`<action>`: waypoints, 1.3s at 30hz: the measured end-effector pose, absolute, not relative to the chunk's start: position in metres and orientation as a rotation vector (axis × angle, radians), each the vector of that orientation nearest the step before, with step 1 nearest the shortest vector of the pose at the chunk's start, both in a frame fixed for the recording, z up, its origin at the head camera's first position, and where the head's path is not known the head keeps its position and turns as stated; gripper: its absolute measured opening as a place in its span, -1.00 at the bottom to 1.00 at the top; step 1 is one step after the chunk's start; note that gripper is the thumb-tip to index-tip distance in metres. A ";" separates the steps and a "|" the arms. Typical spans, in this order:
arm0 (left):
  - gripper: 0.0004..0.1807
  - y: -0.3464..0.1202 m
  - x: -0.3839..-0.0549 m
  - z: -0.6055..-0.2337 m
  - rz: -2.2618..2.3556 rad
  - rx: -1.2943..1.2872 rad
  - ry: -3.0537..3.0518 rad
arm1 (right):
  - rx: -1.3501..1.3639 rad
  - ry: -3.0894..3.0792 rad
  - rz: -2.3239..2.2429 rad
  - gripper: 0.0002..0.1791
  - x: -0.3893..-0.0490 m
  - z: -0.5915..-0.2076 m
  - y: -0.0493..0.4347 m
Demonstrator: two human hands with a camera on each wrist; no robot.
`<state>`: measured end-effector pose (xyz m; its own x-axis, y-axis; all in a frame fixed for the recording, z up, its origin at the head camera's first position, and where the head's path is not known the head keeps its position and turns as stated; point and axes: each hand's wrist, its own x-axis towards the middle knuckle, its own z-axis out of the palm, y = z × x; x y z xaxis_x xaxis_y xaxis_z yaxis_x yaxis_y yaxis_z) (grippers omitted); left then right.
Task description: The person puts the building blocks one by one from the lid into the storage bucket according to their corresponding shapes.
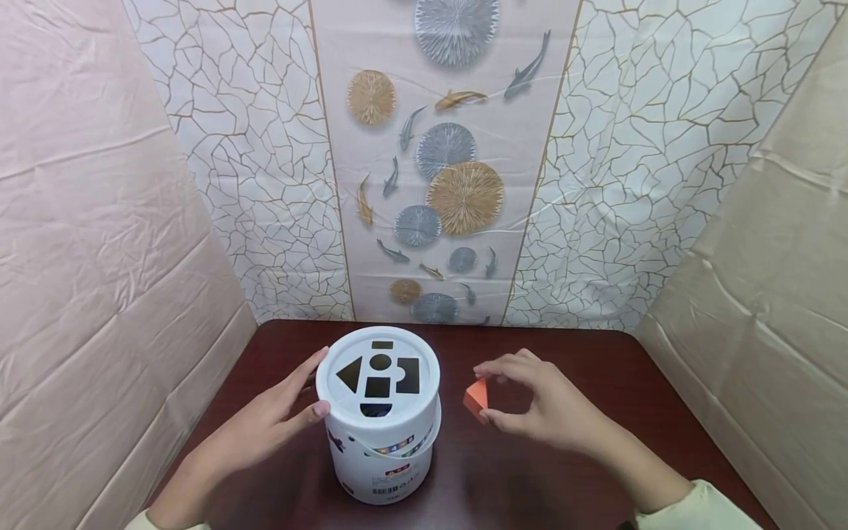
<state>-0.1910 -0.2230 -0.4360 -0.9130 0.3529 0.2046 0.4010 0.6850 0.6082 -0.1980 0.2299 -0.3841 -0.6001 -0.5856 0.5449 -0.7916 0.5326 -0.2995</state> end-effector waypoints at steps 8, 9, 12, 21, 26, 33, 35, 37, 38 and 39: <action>-0.04 -0.223 -0.192 -0.433 -1.041 -0.623 -2.830 | 1.137 -2.365 0.771 -0.30 -0.206 -0.365 0.202; -0.04 -0.223 -0.192 -0.432 -1.042 -0.621 -2.832 | 1.144 -2.354 0.775 -0.31 -0.208 -0.363 0.197; -0.04 -0.223 -0.191 -0.432 -1.047 -0.618 -2.833 | 1.145 -2.355 0.800 -0.33 -0.212 -0.360 0.186; -0.05 -0.225 -0.191 -0.434 -1.042 -0.612 -2.841 | 1.154 -2.384 0.854 -0.41 -0.224 -0.358 0.151; -0.05 -0.225 -0.191 -0.434 -1.054 -0.599 -2.857 | 1.194 -2.407 0.861 -0.41 -0.228 -0.356 0.130; -0.04 -0.225 -0.192 -0.432 -1.069 -0.579 -2.883 | 1.245 -2.402 0.873 -0.42 -0.233 -0.356 0.107; -0.05 -0.225 -0.191 -0.432 -1.069 -0.582 -2.881 | 1.253 -2.411 0.892 -0.42 -0.235 -0.356 0.102; -0.05 -0.225 -0.191 -0.432 -1.071 -0.588 -2.878 | 1.263 -2.422 0.909 -0.43 -0.236 -0.357 0.096; -0.05 -0.224 -0.191 -0.432 -1.074 -0.591 -2.876 | 1.271 -2.426 0.916 -0.43 -0.237 -0.357 0.094; -0.05 -0.224 -0.191 -0.433 -1.077 -0.593 -2.875 | 1.279 -2.428 0.917 -0.44 -0.238 -0.357 0.091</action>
<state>-0.1912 -0.2243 -0.4325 -0.9279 0.3440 0.1437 0.3537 0.6908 0.6306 -0.2375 0.0912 -0.3575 -0.5845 -0.6528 0.4818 -0.8084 0.4174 -0.4151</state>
